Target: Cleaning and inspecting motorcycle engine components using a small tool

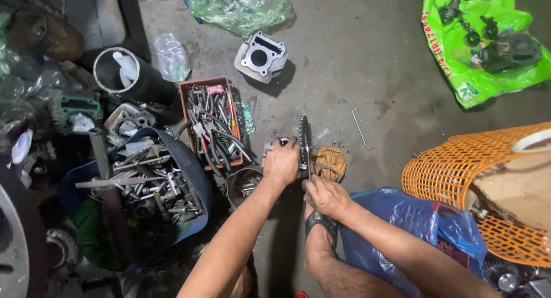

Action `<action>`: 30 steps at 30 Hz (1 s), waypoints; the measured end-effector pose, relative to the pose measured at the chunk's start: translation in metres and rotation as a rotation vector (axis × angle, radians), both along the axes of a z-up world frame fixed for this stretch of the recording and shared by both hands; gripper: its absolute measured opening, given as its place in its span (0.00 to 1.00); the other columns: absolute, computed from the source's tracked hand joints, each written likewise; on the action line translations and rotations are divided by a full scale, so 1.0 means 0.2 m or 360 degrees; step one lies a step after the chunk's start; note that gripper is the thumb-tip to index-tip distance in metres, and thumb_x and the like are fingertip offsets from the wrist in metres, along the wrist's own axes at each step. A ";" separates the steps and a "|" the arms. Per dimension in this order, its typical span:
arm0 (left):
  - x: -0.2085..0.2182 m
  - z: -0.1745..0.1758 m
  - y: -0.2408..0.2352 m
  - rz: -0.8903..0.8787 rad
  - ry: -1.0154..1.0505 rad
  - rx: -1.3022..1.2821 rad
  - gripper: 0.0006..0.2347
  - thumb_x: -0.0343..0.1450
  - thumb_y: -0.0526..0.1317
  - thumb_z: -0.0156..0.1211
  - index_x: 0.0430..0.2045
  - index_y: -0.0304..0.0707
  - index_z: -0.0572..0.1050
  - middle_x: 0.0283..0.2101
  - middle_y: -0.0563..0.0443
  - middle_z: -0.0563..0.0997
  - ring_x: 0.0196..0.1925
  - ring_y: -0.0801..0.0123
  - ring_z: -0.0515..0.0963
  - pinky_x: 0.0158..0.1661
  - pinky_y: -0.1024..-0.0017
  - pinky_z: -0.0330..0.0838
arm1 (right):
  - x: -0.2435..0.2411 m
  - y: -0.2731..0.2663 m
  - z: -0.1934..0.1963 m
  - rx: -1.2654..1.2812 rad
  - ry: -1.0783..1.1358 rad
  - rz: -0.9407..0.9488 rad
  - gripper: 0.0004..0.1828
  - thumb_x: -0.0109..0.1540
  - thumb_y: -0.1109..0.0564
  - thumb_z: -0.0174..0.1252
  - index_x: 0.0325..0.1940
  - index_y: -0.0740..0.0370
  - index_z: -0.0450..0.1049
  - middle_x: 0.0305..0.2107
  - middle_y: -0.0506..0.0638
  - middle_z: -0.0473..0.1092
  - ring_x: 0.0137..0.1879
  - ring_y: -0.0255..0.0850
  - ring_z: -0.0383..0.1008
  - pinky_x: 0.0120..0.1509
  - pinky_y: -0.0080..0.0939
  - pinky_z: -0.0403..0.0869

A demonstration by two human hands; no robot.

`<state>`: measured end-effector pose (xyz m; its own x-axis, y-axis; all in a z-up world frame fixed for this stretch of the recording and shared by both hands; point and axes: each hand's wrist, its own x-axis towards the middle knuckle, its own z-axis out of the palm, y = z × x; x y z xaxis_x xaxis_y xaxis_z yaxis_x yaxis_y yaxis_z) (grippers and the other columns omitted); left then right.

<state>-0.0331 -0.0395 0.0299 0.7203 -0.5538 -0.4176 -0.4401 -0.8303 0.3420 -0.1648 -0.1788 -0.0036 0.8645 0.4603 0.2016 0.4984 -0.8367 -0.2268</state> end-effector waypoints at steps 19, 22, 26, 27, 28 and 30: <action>-0.04 0.18 0.01 -0.0053 0.0013 0.0065 0.32 0.52 0.46 0.64 0.50 0.39 0.63 0.54 0.53 0.65 0.55 0.38 0.60 0.38 0.48 0.70 | 1.07 0.00 0.34 0.0489 0.1207 -0.1312 0.26 0.60 0.53 0.43 0.59 0.70 0.54 0.43 0.72 0.65 0.52 0.60 0.66 0.50 0.55 0.69; -0.05 0.18 0.01 -0.0059 0.0055 0.0090 0.33 0.52 0.44 0.64 0.52 0.39 0.62 0.55 0.52 0.65 0.55 0.39 0.59 0.39 0.47 0.69 | 1.01 -0.18 -0.22 0.0699 0.1167 -0.1418 0.23 0.61 0.55 0.41 0.57 0.74 0.56 0.44 0.72 0.64 0.53 0.60 0.65 0.51 0.56 0.67; -0.06 0.01 0.00 -0.0038 0.0018 0.0048 0.33 0.50 0.46 0.65 0.51 0.39 0.63 0.55 0.53 0.66 0.54 0.38 0.61 0.37 0.48 0.70 | 1.02 -0.27 -0.63 0.0470 0.0829 -0.1516 0.14 0.57 0.56 0.50 0.34 0.75 0.69 0.26 0.65 0.68 0.38 0.58 0.71 0.39 0.52 0.71; -0.07 -0.02 0.00 -0.0038 0.0013 0.0056 0.34 0.49 0.47 0.65 0.51 0.40 0.63 0.55 0.54 0.65 0.54 0.38 0.61 0.37 0.48 0.70 | 1.02 -0.22 -0.54 0.0682 0.1003 -0.1861 0.15 0.58 0.52 0.49 0.33 0.70 0.70 0.24 0.61 0.69 0.38 0.54 0.73 0.35 0.50 0.73; -0.07 0.03 -0.01 -0.0046 0.0007 0.0049 0.34 0.49 0.47 0.65 0.51 0.40 0.63 0.55 0.54 0.65 0.54 0.38 0.61 0.37 0.48 0.70 | 1.00 -0.20 -0.49 0.0682 0.0992 -0.1870 0.15 0.58 0.52 0.49 0.33 0.70 0.70 0.24 0.61 0.69 0.38 0.54 0.73 0.35 0.50 0.73; -0.08 0.12 0.00 -0.0076 -0.0059 0.0114 0.33 0.50 0.46 0.65 0.50 0.42 0.64 0.53 0.55 0.67 0.54 0.40 0.61 0.36 0.49 0.71 | 0.95 -0.13 -0.41 0.0667 0.1222 -0.1756 0.15 0.56 0.52 0.49 0.30 0.67 0.72 0.24 0.61 0.71 0.39 0.55 0.73 0.33 0.53 0.73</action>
<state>-0.0487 -0.0395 0.0536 0.7097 -0.5575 -0.4307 -0.4910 -0.8298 0.2651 0.0260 -0.2040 -0.0847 0.6920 -0.4931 -0.5272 -0.7207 -0.5141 -0.4651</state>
